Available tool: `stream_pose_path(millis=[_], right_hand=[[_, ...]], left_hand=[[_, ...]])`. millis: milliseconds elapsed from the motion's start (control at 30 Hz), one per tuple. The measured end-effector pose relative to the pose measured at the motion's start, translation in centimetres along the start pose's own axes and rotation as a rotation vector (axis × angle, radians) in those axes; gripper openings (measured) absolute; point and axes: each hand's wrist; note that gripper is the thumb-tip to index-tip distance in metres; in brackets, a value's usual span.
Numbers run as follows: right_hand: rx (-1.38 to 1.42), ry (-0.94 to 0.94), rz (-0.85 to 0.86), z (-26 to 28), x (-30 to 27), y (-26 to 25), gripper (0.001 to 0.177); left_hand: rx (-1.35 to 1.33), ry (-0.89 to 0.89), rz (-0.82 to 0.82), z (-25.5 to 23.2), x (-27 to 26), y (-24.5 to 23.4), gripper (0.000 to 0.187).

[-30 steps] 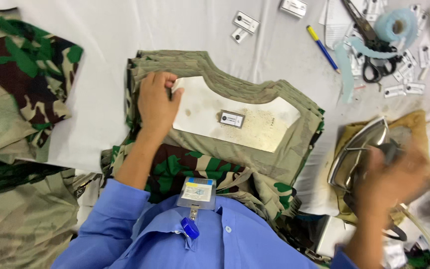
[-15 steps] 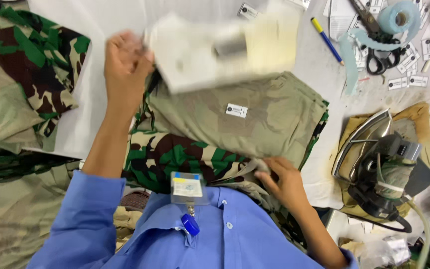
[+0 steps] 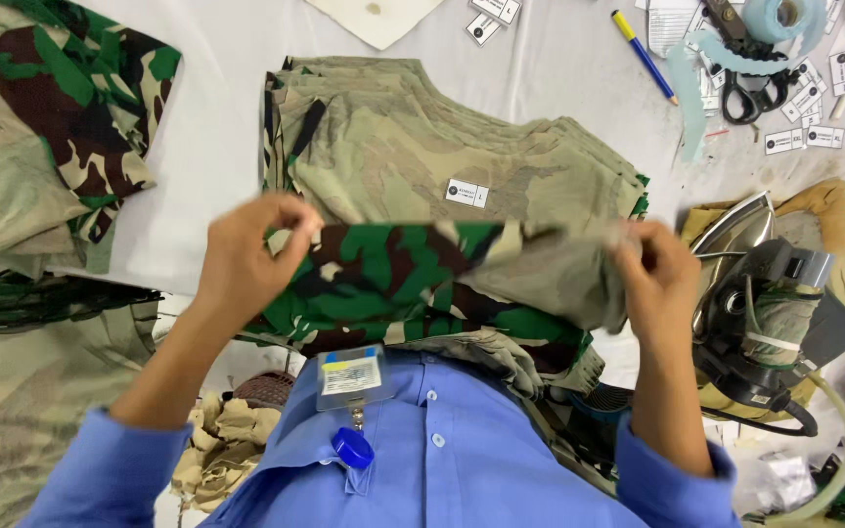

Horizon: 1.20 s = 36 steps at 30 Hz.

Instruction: The person irons the collar area of camouflage-patterned shirts using a white template and a steam iron. They repeatedly place the template on the collar, position a small label, press with the iron, and then remove the template to smooth the fabric before moving to the next shirt.

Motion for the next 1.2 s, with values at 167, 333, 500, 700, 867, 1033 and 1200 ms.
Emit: stream_pose_path(millis=[167,333,500,700,867,1033,1200], right_hand=[[-0.309,-0.031,0.097,0.4,1.4,2.1,0.012],[-0.201,0.223,0.124,3.2,-1.5,-0.9,0.013],[-0.189,0.183,0.177,5.1,-3.4,-2.2,0.013],[-0.554,-0.321,-0.01,-5.5,-4.9,5.8,0.013],[-0.325,-0.385,-0.294,-0.1,-6.1,1.3,0.016],[-0.194,-0.206,0.089,0.5,-7.6,2.1,0.008],[-0.265,-0.345,0.211,-1.0,-7.8,3.0,0.009]], left_hand=[[0.171,0.101,0.346,-2.8,-1.8,4.2,0.039],[0.236,0.034,0.492,-1.3,-1.9,3.7,0.013],[-0.138,-0.451,0.507,-3.4,0.5,-3.1,0.018],[0.197,-0.149,0.754,-2.5,-0.7,-2.0,0.007],[0.146,-0.337,0.811,-3.7,-0.6,-5.3,0.009],[0.236,-0.275,0.685,-3.5,0.1,-6.0,0.01],[0.037,-0.483,0.528,-5.7,2.4,-7.8,0.017]])
Point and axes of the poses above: each hand's wrist, its own x-axis towards the middle knuckle, its own y-axis out of the palm, z = x × y, and after that the axes turned 3 degrees about -y, right-handed
